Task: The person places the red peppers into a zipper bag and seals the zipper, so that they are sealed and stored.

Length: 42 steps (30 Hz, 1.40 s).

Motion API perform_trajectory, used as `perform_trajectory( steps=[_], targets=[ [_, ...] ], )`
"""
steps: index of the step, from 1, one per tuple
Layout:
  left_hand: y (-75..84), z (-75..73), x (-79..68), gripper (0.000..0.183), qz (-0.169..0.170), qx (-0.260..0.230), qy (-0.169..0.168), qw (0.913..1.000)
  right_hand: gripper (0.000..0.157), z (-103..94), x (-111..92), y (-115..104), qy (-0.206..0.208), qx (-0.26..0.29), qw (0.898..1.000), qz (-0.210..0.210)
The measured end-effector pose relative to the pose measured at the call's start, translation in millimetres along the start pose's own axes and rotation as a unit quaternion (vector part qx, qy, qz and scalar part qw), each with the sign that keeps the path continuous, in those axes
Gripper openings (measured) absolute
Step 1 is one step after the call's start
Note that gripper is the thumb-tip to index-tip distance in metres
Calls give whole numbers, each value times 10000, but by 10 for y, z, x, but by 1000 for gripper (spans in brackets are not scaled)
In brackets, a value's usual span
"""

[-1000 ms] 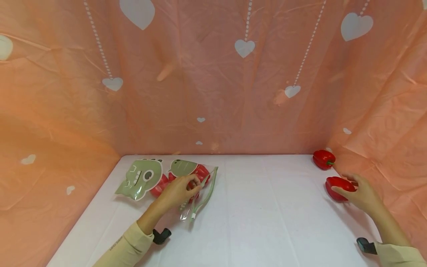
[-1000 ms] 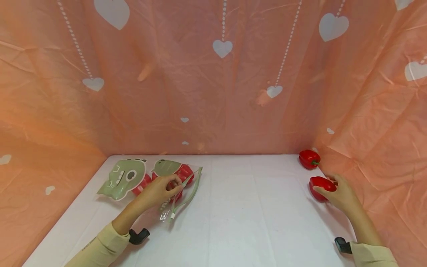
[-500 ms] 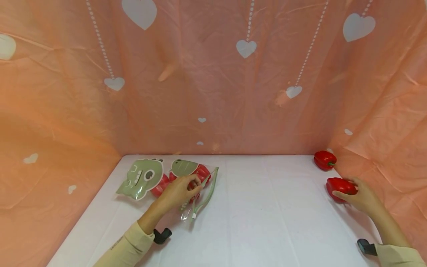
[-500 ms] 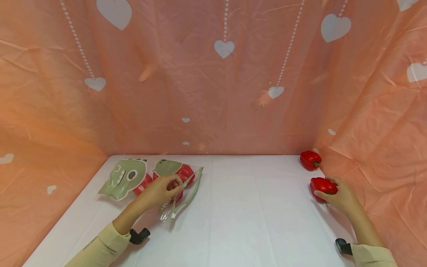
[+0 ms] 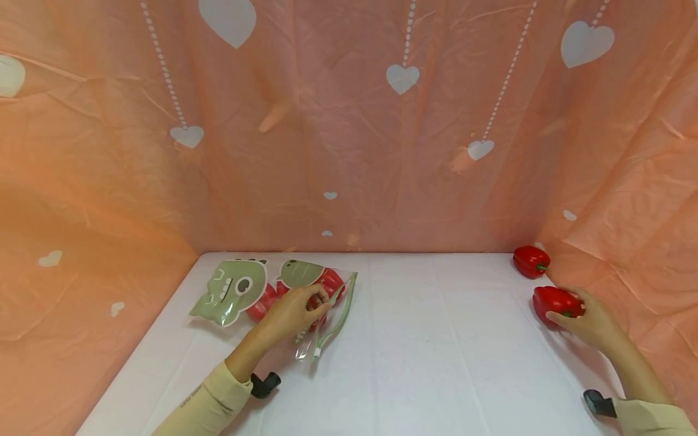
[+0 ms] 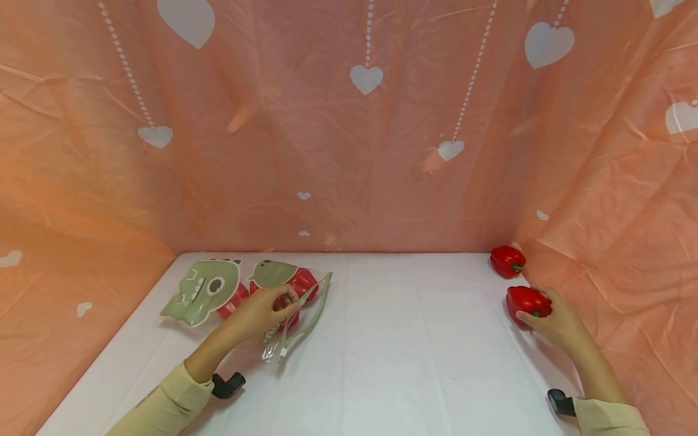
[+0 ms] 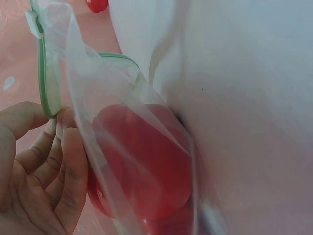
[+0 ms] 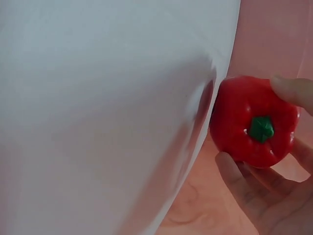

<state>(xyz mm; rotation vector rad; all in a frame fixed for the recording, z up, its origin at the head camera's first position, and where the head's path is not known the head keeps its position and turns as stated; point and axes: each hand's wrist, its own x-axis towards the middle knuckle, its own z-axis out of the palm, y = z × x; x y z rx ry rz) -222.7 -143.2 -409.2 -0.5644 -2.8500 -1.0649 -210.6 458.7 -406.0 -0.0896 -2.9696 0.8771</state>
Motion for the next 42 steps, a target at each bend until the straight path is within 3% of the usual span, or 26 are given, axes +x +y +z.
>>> perform_trajectory(
  steps=[7,14,18,25,34,42],
  targets=[
    [-9,-9,14,8,125,124,4,9998,89,41,6,-117,-5,214,9994,-274],
    [1,-12,11,8,67,110,4,9999,87,139,31,-269,94,37,9985,-533],
    [4,-12,11,7,59,113,5,9999,87,196,62,-359,110,209,9970,-736],
    [-2,-14,23,7,153,157,-9,9998,84,293,77,-534,74,480,9951,-857],
    [8,-8,3,8,14,102,-35,9999,80,447,119,-674,142,653,9908,-1179],
    [2,-6,14,9,98,159,0,9998,85,560,129,-864,33,783,9884,-1299]
  ],
)
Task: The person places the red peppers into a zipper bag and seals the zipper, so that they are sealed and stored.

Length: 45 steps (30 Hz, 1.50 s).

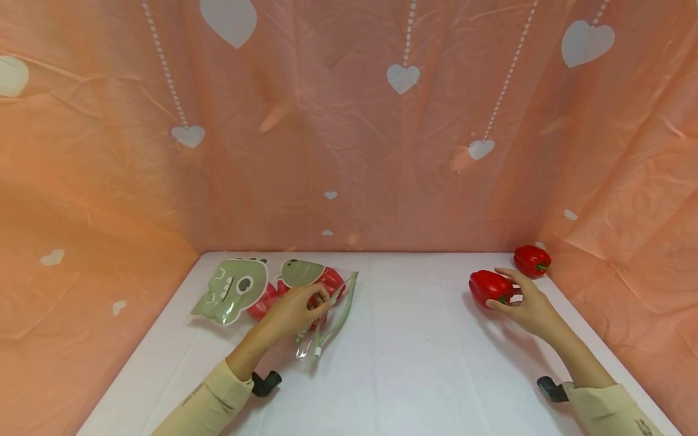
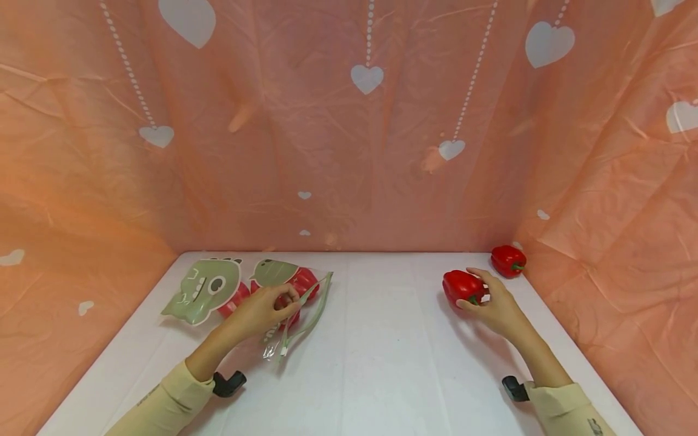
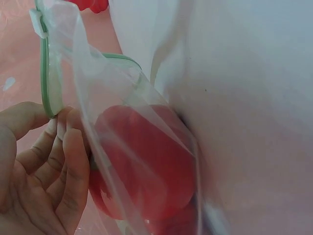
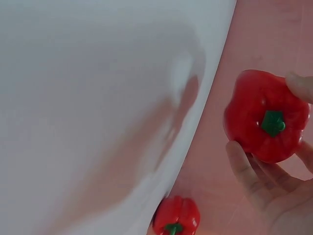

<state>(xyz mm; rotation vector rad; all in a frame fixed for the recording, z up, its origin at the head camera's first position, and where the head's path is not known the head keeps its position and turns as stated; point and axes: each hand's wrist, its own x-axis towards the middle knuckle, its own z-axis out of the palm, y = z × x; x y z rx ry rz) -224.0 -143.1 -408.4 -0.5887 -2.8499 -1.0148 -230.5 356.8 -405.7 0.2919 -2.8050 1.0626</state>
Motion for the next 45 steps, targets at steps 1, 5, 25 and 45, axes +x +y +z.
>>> perform_trajectory(
  steps=[1,5,25,45],
  targets=[
    [-2,2,2,9,20,25,5,10000,87,21,9,-22,-10,11,10000,14],
    [-4,9,3,10,64,82,20,9999,96,98,38,-116,-112,162,9997,165],
    [11,13,-19,10,-94,-46,5,9999,76,494,217,-381,-130,294,9971,-687],
    [43,-29,4,9,97,175,-30,9998,72,903,310,-688,-450,626,9854,-1517]
  ],
)
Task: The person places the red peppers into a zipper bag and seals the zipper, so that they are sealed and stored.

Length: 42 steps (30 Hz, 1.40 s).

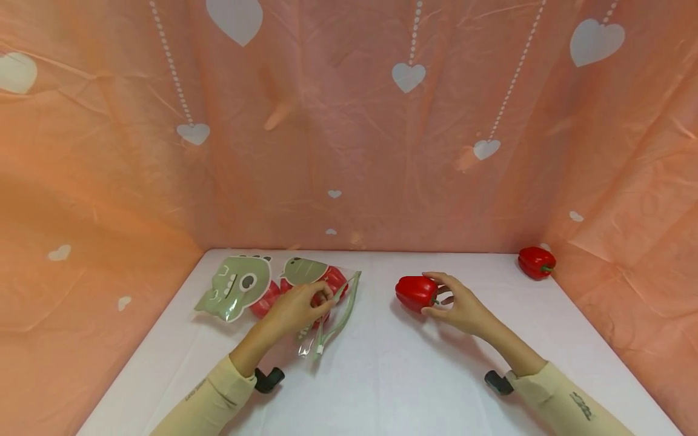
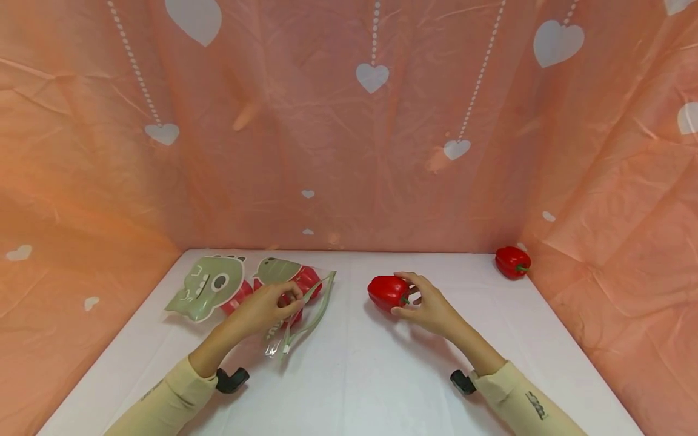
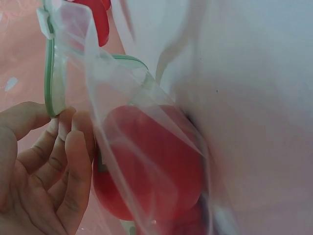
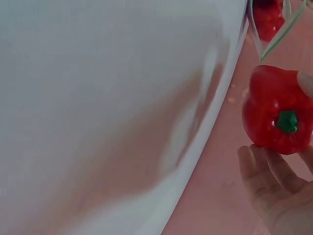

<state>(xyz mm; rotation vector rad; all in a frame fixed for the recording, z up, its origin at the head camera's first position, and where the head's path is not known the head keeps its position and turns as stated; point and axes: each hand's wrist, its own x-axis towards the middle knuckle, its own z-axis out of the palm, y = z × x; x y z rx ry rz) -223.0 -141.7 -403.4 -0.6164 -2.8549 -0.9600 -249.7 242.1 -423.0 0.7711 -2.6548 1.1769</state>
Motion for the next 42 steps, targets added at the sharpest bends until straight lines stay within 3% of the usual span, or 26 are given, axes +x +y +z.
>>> perform_trajectory(
  steps=[23,42],
  targets=[
    [12,-1,32,9,-94,-79,-22,9999,71,584,193,-365,-865,1028,9908,146],
    [35,22,26,10,-95,-147,-21,9998,66,930,283,-641,-1188,1561,9774,795]
  ],
)
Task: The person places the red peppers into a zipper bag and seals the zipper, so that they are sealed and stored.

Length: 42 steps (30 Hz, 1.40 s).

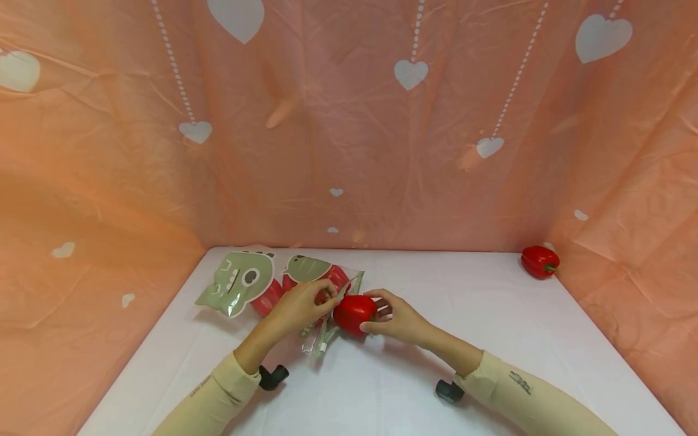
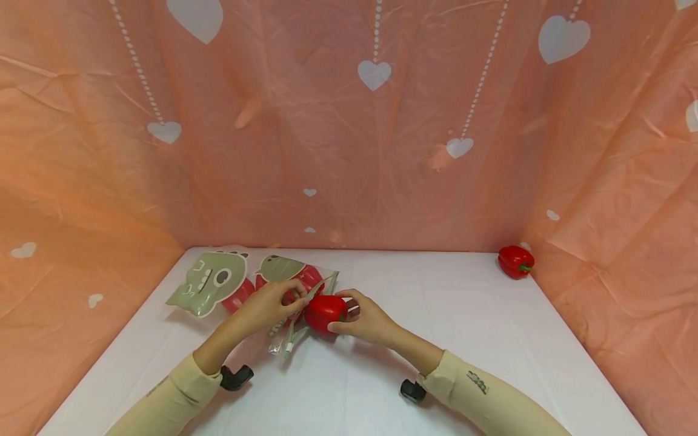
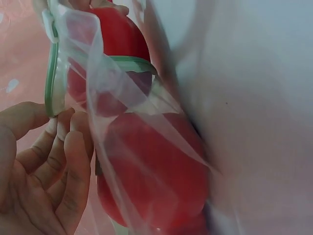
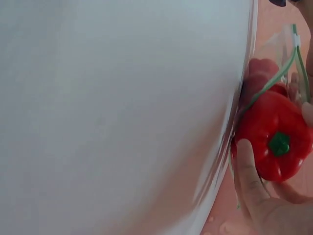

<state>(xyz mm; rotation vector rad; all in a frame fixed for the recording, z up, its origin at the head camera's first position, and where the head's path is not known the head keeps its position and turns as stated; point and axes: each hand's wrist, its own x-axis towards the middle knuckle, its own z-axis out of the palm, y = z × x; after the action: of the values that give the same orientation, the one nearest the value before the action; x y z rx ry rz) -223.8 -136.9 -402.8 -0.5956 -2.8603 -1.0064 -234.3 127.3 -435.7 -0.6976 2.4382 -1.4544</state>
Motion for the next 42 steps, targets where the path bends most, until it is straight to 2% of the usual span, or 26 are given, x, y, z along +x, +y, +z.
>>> perform_trajectory(
  steps=[7,12,19,22,27,34,39,42],
  targets=[
    [25,-2,15,10,60,83,21,9999,65,95,25,-54,286,399,9977,474],
    [21,4,11,9,90,65,18,9999,60,152,32,-63,257,1030,9918,705],
    [32,11,20,9,155,86,53,9998,64,207,56,-49,9,1935,9755,1050],
    [39,12,30,9,173,121,65,9998,66,224,55,-55,48,2184,9683,1214],
    [44,6,42,10,208,151,77,9996,60,258,28,-67,281,2072,9687,1335],
    [61,-2,51,9,235,126,122,9996,59,304,1,-86,342,2464,9599,1295],
    [71,-3,62,9,347,106,160,9992,57,342,17,-69,416,2512,9590,1241],
    [87,-7,68,8,401,51,179,9990,55,364,27,-63,460,2409,9622,1184]
  ],
)
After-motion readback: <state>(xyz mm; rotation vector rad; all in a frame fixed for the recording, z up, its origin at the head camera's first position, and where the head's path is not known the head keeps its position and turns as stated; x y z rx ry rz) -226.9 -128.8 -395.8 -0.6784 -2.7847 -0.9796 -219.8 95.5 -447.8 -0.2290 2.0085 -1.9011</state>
